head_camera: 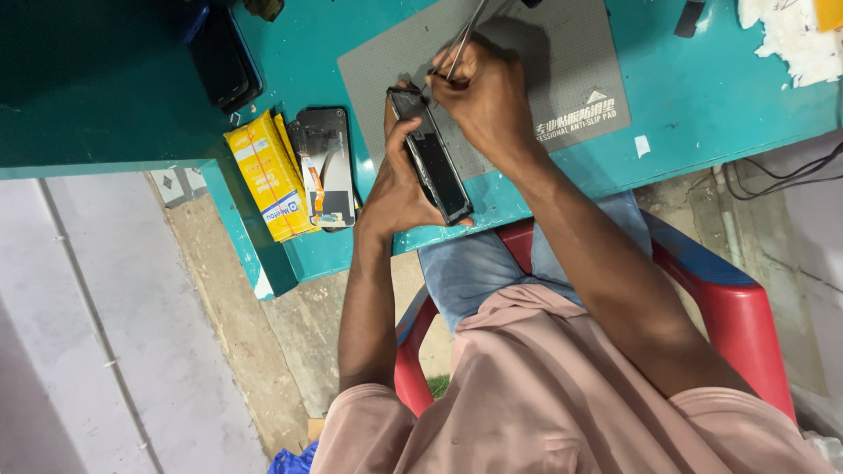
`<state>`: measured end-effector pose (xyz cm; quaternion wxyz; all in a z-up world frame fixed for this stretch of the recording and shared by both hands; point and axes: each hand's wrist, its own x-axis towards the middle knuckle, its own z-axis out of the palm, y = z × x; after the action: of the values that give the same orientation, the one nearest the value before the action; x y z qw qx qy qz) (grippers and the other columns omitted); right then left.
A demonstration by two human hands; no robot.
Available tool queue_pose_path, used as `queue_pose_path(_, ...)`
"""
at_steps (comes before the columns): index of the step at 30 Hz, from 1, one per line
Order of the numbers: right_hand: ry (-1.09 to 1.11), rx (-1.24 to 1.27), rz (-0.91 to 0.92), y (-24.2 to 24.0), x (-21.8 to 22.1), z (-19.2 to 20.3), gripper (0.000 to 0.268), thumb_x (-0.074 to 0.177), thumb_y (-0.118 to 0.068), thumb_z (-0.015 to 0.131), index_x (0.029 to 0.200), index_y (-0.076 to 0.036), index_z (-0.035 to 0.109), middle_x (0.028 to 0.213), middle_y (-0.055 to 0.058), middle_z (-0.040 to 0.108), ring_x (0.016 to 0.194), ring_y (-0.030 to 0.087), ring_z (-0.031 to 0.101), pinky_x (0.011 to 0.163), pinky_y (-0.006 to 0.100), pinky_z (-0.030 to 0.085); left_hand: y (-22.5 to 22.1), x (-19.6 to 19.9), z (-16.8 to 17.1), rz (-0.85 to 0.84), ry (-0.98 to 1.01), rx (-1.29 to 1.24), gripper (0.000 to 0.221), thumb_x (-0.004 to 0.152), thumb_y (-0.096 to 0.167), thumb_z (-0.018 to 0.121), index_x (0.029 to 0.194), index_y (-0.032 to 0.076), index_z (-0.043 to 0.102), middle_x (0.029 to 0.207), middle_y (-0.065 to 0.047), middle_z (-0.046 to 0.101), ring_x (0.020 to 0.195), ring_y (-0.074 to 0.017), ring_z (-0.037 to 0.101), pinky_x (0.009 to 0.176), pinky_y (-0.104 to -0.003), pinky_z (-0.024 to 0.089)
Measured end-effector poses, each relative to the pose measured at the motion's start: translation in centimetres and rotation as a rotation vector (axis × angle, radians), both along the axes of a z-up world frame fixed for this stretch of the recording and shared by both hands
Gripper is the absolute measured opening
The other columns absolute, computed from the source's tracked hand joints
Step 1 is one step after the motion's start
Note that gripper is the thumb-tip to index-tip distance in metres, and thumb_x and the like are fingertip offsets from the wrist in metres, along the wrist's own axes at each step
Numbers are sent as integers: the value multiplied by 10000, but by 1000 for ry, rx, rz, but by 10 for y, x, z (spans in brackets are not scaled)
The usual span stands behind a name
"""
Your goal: The person uses a metal tool to pry and separate the screen assembly from the frame of a disassembled smartphone. They work on the edges of the device, carefully lifting the screen to detach it from the main body.
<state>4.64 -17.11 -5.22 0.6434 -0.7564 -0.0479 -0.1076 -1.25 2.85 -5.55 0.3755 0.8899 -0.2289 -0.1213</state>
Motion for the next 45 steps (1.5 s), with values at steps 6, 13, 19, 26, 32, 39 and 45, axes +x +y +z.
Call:
queue_pose_path(6, 21, 11, 54, -3, 3, -3, 142, 956, -36, 751, 1053, 30, 671, 817, 117, 771, 715, 142, 772, 629, 274, 597, 1, 0, -3, -8, -15, -10, 1586, 401, 582, 1064, 1546, 141, 58, 1551, -311, 365, 1406, -454, 512, 1218, -486, 427)
queue_pose_path(13, 200, 250, 179, -7, 17, -15, 156, 947, -53, 750, 1023, 41, 651, 835, 112, 743, 709, 145, 770, 636, 269, 633, 1, -1, -5, -20, -39, -39, 1588, 398, 563, 1073, 1538, 153, 47, 1570, -309, 323, 1409, -449, 506, 1226, -485, 432)
queue_pose_path(19, 184, 181, 147, -10, 10, -14, 156, 930, -54, 772, 985, 51, 671, 818, 112, 744, 705, 153, 775, 624, 278, 629, 2, -2, -5, -15, -4, -60, 1570, 424, 541, 1087, 1545, 166, 52, 1555, -289, 344, 1409, -411, 517, 1221, -478, 447)
queue_pose_path(26, 150, 136, 116, -17, -6, 2, 126, 900, -47, 775, 935, 47, 698, 775, 115, 750, 658, 149, 774, 593, 266, 622, -3, -2, -3, -5, -12, -65, 1581, 408, 537, 1087, 1544, 166, 51, 1550, -279, 338, 1404, -394, 502, 1202, -463, 442)
queue_pose_path(32, 126, 128, 99, -20, -14, 9, 118, 886, -35, 769, 916, 65, 712, 738, 132, 747, 631, 165, 769, 576, 271, 608, -5, -2, 0, -59, -91, -99, 1558, 436, 501, 1096, 1548, 176, 55, 1603, -287, 300, 1470, -432, 447, 1240, -486, 404)
queue_pose_path(39, 123, 126, 91, -21, -29, 9, 131, 888, -40, 771, 925, 71, 712, 767, 140, 750, 655, 159, 775, 569, 268, 623, -5, -2, -4, -30, 17, -69, 1575, 452, 554, 1085, 1547, 170, 21, 1552, -281, 416, 1439, -419, 519, 1252, -491, 446)
queue_pose_path(45, 192, 149, 99, -23, -40, 12, 114, 878, -30, 773, 914, 66, 723, 760, 136, 754, 662, 165, 778, 580, 276, 628, -6, -2, -1, -57, -90, -58, 1581, 427, 517, 1096, 1540, 171, 27, 1544, -329, 351, 1421, -462, 491, 1227, -515, 436)
